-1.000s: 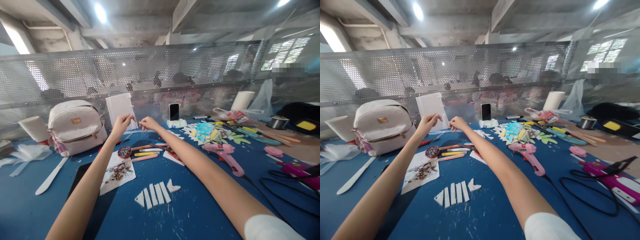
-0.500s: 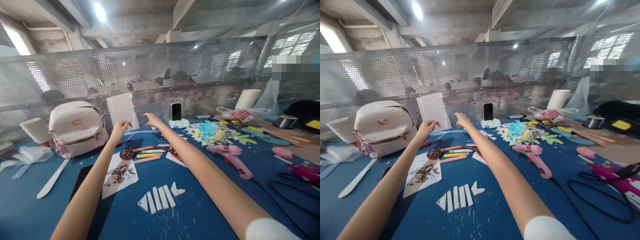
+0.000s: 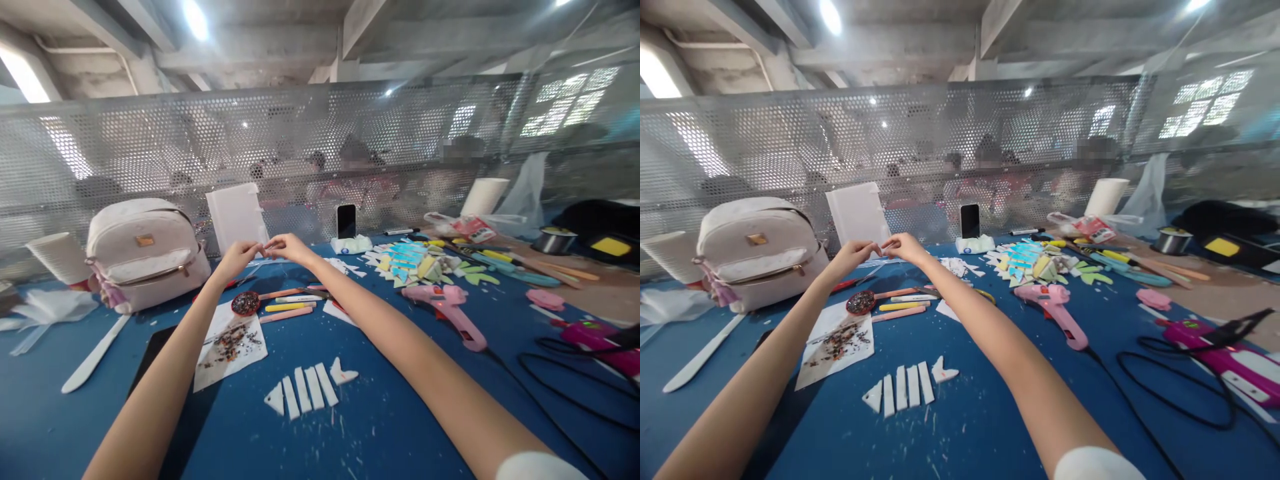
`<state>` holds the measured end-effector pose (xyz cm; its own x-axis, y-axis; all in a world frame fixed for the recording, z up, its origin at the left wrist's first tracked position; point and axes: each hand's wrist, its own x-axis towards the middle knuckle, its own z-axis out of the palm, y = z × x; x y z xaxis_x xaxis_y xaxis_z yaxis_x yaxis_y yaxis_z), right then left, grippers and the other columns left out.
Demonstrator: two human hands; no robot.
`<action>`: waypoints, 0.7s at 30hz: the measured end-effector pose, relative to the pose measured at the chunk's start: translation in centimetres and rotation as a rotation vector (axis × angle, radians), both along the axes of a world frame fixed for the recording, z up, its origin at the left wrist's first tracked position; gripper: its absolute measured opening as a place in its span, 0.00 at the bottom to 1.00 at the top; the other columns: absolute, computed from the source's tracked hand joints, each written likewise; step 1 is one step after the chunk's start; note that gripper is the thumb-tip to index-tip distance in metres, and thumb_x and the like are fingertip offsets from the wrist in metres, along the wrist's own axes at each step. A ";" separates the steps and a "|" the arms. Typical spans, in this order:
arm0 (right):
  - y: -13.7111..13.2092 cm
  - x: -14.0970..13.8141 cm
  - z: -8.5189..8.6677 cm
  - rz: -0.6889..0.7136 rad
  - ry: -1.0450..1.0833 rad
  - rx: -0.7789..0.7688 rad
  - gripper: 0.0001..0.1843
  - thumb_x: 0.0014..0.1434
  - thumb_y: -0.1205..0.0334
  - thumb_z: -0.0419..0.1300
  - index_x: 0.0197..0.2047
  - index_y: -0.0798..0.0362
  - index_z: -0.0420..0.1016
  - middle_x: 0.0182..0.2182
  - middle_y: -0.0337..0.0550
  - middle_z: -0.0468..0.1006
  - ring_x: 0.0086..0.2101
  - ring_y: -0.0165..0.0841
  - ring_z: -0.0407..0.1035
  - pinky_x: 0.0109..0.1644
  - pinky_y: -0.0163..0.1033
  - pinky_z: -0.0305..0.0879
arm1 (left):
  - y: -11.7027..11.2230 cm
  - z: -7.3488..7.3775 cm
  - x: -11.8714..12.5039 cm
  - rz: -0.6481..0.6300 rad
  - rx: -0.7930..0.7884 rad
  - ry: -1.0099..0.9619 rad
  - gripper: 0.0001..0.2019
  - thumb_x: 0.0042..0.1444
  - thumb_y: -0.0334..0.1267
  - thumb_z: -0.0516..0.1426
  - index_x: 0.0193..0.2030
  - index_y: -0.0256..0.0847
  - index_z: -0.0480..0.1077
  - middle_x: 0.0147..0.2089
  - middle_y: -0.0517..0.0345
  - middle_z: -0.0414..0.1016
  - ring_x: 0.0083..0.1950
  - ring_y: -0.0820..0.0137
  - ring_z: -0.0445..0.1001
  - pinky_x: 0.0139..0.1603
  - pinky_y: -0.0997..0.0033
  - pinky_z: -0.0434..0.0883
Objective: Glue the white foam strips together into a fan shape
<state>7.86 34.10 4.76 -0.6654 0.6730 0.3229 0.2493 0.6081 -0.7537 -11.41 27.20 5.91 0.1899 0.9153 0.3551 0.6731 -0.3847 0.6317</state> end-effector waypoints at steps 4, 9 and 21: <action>0.3 1.0 0.5 -0.017 0.037 -0.044 0.15 0.68 0.57 0.60 0.54 0.56 0.72 0.47 0.47 0.76 0.42 0.36 0.74 0.44 0.45 0.75 | 0.0 0.0 -0.3 0.005 -0.013 0.017 0.15 0.66 0.45 0.58 0.53 0.36 0.71 0.50 0.53 0.75 0.46 0.63 0.77 0.46 0.59 0.77; 0.3 1.9 1.2 -0.024 0.074 -0.068 0.16 0.68 0.57 0.60 0.54 0.56 0.72 0.47 0.46 0.76 0.41 0.35 0.74 0.44 0.45 0.75 | -0.1 0.0 -0.1 0.005 -0.040 0.032 0.15 0.66 0.45 0.58 0.52 0.36 0.71 0.50 0.53 0.75 0.46 0.64 0.77 0.45 0.59 0.77; -0.4 1.6 1.7 0.018 0.000 -0.004 0.14 0.67 0.57 0.60 0.52 0.57 0.73 0.45 0.46 0.77 0.40 0.35 0.74 0.43 0.44 0.75 | -0.8 0.5 0.7 -0.035 -0.064 0.045 0.15 0.66 0.45 0.58 0.52 0.36 0.71 0.49 0.53 0.75 0.45 0.64 0.77 0.45 0.60 0.77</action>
